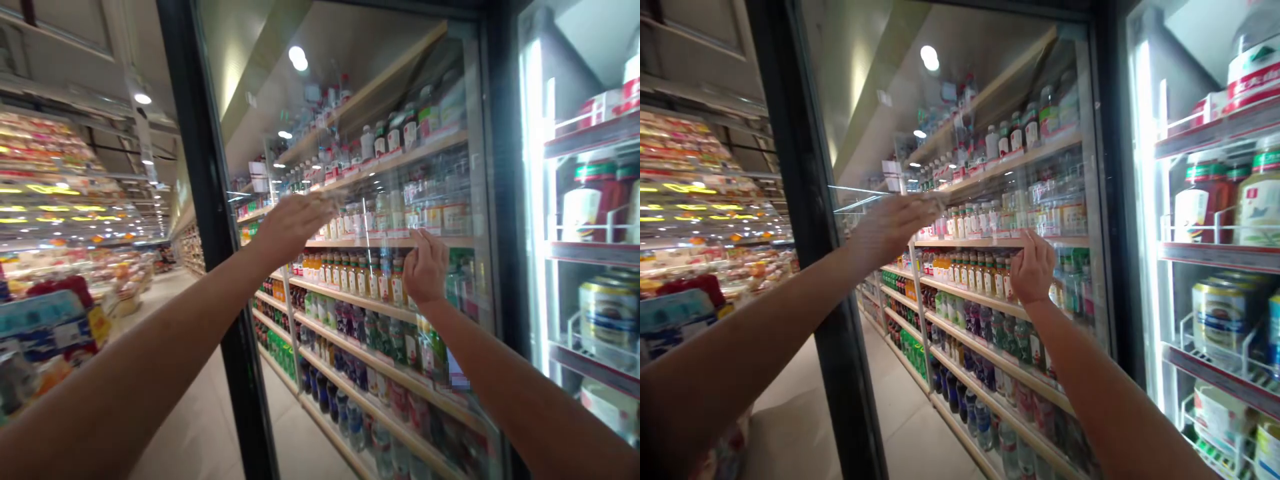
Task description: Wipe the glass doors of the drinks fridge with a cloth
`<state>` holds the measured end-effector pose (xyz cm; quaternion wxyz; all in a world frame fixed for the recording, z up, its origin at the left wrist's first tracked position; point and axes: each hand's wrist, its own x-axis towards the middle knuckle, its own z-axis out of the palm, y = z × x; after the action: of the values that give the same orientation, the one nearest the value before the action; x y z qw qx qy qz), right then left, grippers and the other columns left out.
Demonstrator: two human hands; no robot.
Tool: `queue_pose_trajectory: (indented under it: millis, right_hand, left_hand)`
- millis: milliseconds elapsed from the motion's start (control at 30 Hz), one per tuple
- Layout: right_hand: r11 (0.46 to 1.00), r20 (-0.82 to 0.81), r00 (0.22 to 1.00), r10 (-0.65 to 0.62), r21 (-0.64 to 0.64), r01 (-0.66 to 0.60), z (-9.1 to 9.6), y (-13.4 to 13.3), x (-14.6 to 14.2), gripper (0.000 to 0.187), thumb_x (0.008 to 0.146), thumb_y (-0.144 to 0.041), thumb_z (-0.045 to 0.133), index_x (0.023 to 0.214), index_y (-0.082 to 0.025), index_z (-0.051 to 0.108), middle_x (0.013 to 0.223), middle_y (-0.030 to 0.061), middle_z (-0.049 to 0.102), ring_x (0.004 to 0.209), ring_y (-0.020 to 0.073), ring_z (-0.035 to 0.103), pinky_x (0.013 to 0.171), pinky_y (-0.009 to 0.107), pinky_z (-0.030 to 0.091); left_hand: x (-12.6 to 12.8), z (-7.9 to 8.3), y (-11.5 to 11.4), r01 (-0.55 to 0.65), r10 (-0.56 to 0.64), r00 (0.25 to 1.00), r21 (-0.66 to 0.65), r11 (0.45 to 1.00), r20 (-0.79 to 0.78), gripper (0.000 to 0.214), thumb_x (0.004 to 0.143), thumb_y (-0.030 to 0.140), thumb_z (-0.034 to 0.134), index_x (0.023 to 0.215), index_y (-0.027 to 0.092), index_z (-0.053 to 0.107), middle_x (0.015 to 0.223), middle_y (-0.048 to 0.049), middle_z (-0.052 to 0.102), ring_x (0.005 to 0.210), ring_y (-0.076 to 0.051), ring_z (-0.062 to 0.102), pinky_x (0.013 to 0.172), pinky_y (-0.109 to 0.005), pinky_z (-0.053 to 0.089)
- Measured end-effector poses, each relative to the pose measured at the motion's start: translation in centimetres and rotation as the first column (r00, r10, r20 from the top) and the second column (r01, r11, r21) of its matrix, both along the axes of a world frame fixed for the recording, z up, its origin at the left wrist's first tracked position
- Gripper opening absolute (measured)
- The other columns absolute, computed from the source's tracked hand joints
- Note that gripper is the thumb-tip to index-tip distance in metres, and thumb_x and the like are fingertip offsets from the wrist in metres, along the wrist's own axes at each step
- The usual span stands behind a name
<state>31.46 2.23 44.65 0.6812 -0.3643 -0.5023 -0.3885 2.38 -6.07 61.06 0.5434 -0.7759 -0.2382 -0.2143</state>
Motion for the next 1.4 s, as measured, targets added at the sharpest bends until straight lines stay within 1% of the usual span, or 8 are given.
queue_pose_trajectory:
  millis: [100, 267, 433, 700, 867, 1033, 1133, 1400]
  right_hand:
    - [1.0, 0.0, 1.0, -0.001, -0.001, 0.001, 0.0, 0.0, 0.0, 0.046, 0.09, -0.016, 0.042, 0.132, -0.016, 0.059, 0.13, 0.0157, 0.062, 0.124, 0.025, 0.056, 0.107, 0.047, 0.043]
    - [1.0, 0.003, 1.0, 0.015, 0.005, -0.015, -0.1, 0.0, -0.1, 0.045, 0.09, -0.015, 0.042, 0.132, -0.015, 0.059, 0.131, 0.0166, 0.061, 0.125, 0.0252, 0.054, 0.109, 0.048, 0.042]
    - [0.999, 0.022, 1.0, -0.002, 0.043, 0.001, 0.0, 0.0, -0.1, 0.046, 0.09, -0.014, 0.043, 0.133, -0.014, 0.058, 0.132, 0.0171, 0.061, 0.123, 0.0252, 0.055, 0.107, 0.047, 0.043]
    - [1.0, 0.015, 1.0, -0.004, -0.012, 0.004, 0.0, 0.0, 0.4, 0.045, 0.087, -0.014, 0.043, 0.129, -0.014, 0.059, 0.13, 0.0169, 0.06, 0.126, 0.0277, 0.053, 0.108, 0.053, 0.041]
    - [0.998, 0.035, 0.997, 0.063, 0.025, -0.064, 4.7, -3.5, -1.8, 0.048, 0.088, -0.017, 0.047, 0.135, -0.018, 0.052, 0.138, 0.014, 0.053, 0.133, 0.0285, 0.048, 0.113, 0.057, 0.039]
    - [0.988, 0.521, 0.844, 0.122, 0.014, -0.152, 13.7, -8.1, -7.8, 0.035, 0.099, -0.03, 0.036, 0.113, -0.019, 0.066, 0.141, 0.0029, 0.058, 0.135, 0.0195, 0.05, 0.114, 0.043, 0.042]
    - [0.994, 0.673, 0.732, 0.107, -0.055, -0.094, 17.1, -8.0, -10.8, 0.071, 0.097, -0.039, 0.002, 0.093, -0.009, 0.066, 0.135, -0.0009, 0.062, 0.128, 0.0156, 0.054, 0.107, 0.034, 0.041]
    - [0.984, 0.747, 0.646, 0.156, -0.176, -0.034, 16.2, -7.3, -12.5, 0.032, 0.101, -0.038, 0.042, 0.119, -0.019, 0.06, 0.128, 0.0017, 0.064, 0.124, 0.017, 0.056, 0.11, 0.034, 0.045]
  left_hand:
    - [-0.8, -0.3, -0.3, -0.023, 0.017, 0.991, -0.045, 0.999, -0.13, 0.045, 0.102, 0.01, 0.035, 0.139, 0.03, 0.052, 0.15, 0.0051, 0.051, 0.145, -0.015, 0.038, 0.12, -0.043, 0.036]
    - [-2.3, 0.7, -0.3, -0.091, 0.037, 0.953, 0.167, 0.982, 0.299, 0.043, 0.105, 0.019, 0.031, 0.145, 0.018, 0.046, 0.153, -0.0069, 0.047, 0.146, -0.024, 0.034, 0.118, -0.053, 0.034]
    - [-2.0, 0.0, 0.1, -0.049, 0.05, 0.999, 0.033, 0.998, -0.016, 0.042, 0.104, 0.015, 0.034, 0.136, 0.033, 0.054, 0.148, 0.0101, 0.052, 0.144, -0.013, 0.037, 0.12, -0.041, 0.035]
    - [-2.2, -0.4, 0.0, 0.16, -0.161, 0.987, 0.063, 0.985, 0.003, 0.055, 0.1, 0.009, 0.035, 0.153, 0.023, 0.028, 0.158, -0.0049, 0.04, 0.148, -0.015, 0.032, 0.12, -0.04, 0.036]
    - [-2.3, -0.4, 0.3, 0.185, -0.189, 0.98, 0.065, 0.981, 0.069, 0.075, 0.092, 0.006, 0.039, 0.156, 0.032, 0.013, 0.169, -0.0025, 0.008, 0.154, -0.023, 0.014, 0.122, -0.05, 0.033]
    - [-2.1, -0.4, -0.2, 0.25, -0.257, 0.962, 0.079, 0.965, 0.088, 0.063, 0.098, 0.014, 0.04, 0.155, 0.022, 0.015, 0.169, -0.0088, 0.003, 0.155, -0.025, 0.008, 0.122, -0.049, 0.033]
    - [-2.0, -0.4, -0.5, 0.221, -0.232, 0.963, 0.09, 0.971, 0.138, 0.061, 0.101, 0.022, 0.044, 0.155, 0.018, 0.014, 0.168, -0.0099, -0.005, 0.155, -0.024, 0.002, 0.125, -0.05, 0.027]
    - [-1.7, 0.0, -0.5, 0.146, -0.159, 0.966, 0.079, 0.986, 0.202, 0.064, 0.105, 0.036, 0.033, 0.157, 0.03, -0.004, 0.168, -0.0034, -0.014, 0.155, -0.018, -0.007, 0.126, -0.047, 0.025]
